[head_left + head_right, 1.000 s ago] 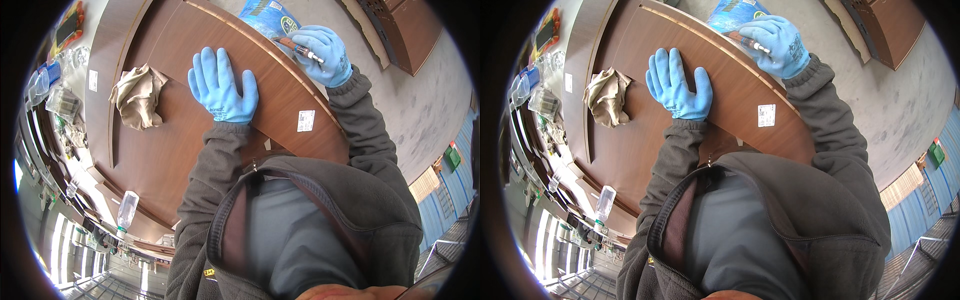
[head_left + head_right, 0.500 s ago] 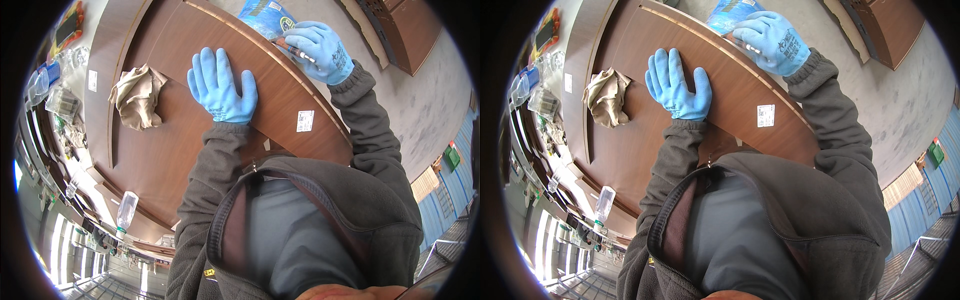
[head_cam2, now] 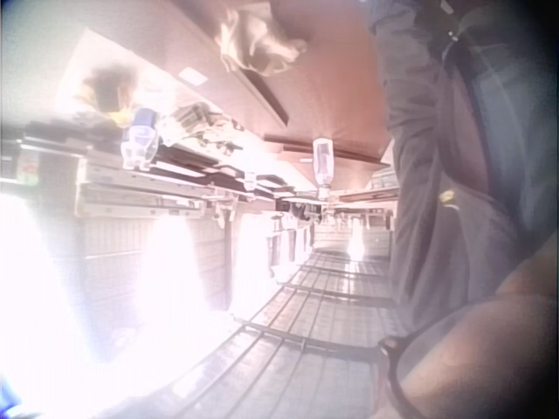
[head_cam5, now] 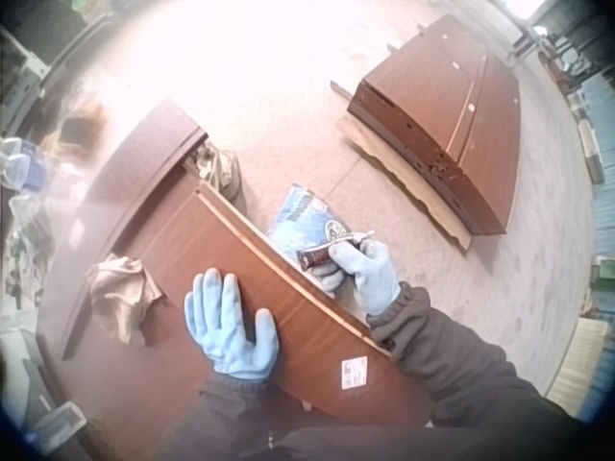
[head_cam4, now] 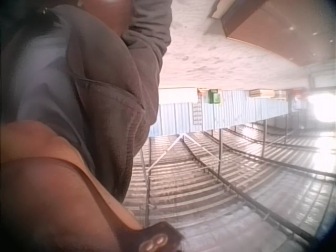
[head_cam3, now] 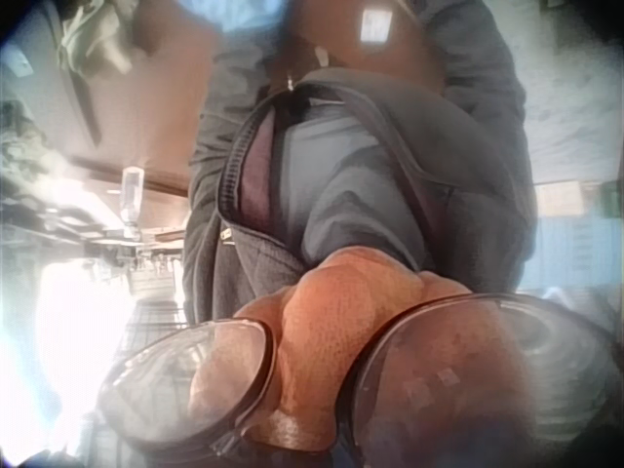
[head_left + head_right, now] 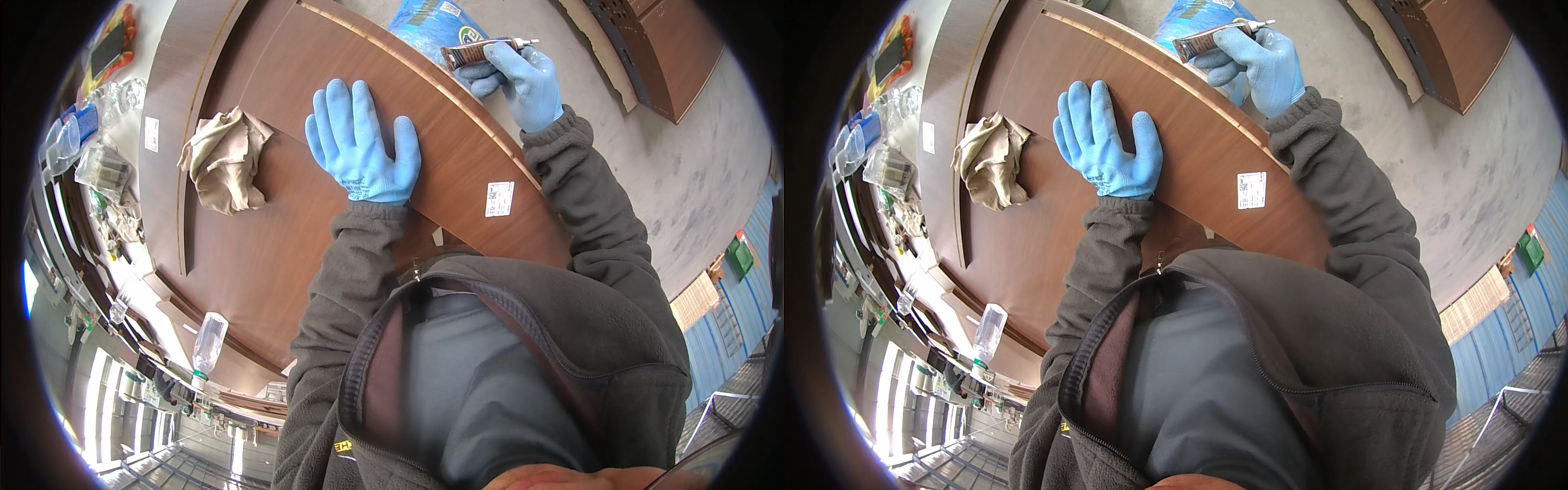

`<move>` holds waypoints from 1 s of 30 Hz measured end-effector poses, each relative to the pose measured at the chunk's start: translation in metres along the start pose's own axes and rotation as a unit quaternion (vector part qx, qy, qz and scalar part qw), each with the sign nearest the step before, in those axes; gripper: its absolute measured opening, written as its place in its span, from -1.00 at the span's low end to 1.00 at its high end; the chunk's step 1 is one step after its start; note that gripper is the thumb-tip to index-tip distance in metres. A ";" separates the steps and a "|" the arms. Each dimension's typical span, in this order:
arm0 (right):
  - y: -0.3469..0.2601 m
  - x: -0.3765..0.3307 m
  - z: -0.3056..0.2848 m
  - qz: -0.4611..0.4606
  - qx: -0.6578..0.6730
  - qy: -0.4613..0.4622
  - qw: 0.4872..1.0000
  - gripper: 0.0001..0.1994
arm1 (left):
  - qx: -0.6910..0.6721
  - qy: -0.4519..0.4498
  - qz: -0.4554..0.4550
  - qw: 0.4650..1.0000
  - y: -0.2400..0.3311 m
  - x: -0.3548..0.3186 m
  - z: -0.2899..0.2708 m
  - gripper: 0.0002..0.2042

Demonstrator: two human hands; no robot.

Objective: The person applies adhesive to the edge of a wooden panel using a small tube, then presses a thin strip of edge banding onto the adhesive. They smooth the strip along the edge and later move the panel to stack it with other finished pieces.

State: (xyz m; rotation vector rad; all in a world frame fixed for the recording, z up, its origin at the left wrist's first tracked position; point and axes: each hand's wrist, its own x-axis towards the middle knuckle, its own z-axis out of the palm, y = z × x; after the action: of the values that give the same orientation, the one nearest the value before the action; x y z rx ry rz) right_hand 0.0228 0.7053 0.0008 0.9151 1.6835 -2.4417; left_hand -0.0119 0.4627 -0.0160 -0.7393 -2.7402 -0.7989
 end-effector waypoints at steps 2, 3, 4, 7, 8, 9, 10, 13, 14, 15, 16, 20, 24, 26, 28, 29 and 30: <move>0.002 0.001 0.003 0.020 0.037 0.015 0.999 -0.73 | -0.004 0.002 0.001 1.000 0.001 0.001 0.000 -0.34; 0.004 0.002 0.004 0.032 0.054 0.025 0.998 -0.74 | -0.007 0.000 -0.005 1.000 0.001 0.000 -0.001 -0.35; 0.005 0.003 0.006 0.038 0.077 0.022 0.996 -0.74 | -0.011 -0.001 -0.011 1.000 0.002 0.000 -0.002 -0.37; 0.010 0.003 0.009 0.040 0.093 0.033 0.994 -0.76 | -0.014 -0.001 -0.016 1.000 0.002 0.000 -0.002 -0.38; 0.011 0.004 0.009 0.035 0.093 0.035 0.994 -0.76 | -0.009 -0.005 -0.019 1.000 0.002 0.000 -0.002 -0.39; 0.012 0.005 0.010 0.040 0.084 0.039 0.995 -0.76 | -0.008 -0.001 -0.011 1.000 0.001 0.000 -0.002 -0.37; 0.012 0.005 0.011 0.042 0.079 0.040 0.995 -0.76 | -0.002 -0.003 -0.006 1.000 0.001 0.000 -0.001 -0.36; 0.013 0.006 0.013 0.047 0.066 0.042 0.996 -0.76 | 0.003 -0.005 -0.001 1.000 -0.001 0.000 0.000 -0.34; 0.013 0.005 0.014 0.048 0.063 0.043 0.996 -0.75 | 0.003 -0.005 -0.001 1.000 -0.001 -0.001 0.000 -0.34; 0.013 0.004 0.015 0.043 0.061 0.047 0.996 -0.75 | 0.003 -0.007 -0.002 1.000 -0.001 -0.001 0.000 -0.34; 0.012 0.003 0.016 0.037 0.060 0.050 0.996 -0.75 | 0.004 -0.008 -0.004 1.000 -0.001 -0.001 0.001 -0.34; 0.010 -0.002 0.017 0.024 0.022 0.049 0.998 -0.70 | -0.002 -0.006 -0.005 1.000 -0.001 -0.002 0.001 -0.34; 0.010 -0.004 0.018 0.037 0.041 0.060 0.997 -0.69 | 0.002 -0.009 -0.004 1.000 -0.002 -0.002 0.001 -0.34; 0.010 -0.003 0.020 0.033 0.058 0.063 0.996 -0.69 | 0.003 -0.006 -0.005 1.000 -0.001 -0.002 0.001 -0.34; 0.011 -0.002 0.021 0.030 0.063 0.072 0.995 -0.69 | 0.003 -0.006 -0.005 1.000 -0.001 -0.002 0.002 -0.34; 0.011 -0.002 0.022 0.025 0.070 0.073 0.995 -0.69 | 0.002 -0.006 -0.005 1.000 -0.001 -0.002 0.002 -0.34; 0.011 -0.002 0.022 0.025 0.068 0.078 0.994 -0.69 | 0.001 -0.006 -0.005 1.000 -0.001 -0.002 0.002 -0.34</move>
State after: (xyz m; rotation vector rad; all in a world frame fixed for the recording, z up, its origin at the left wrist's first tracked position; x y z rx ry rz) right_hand 0.0184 0.6811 -0.0025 1.1767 1.5310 -2.5380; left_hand -0.0109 0.4620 -0.0187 -0.7316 -2.7575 -0.7962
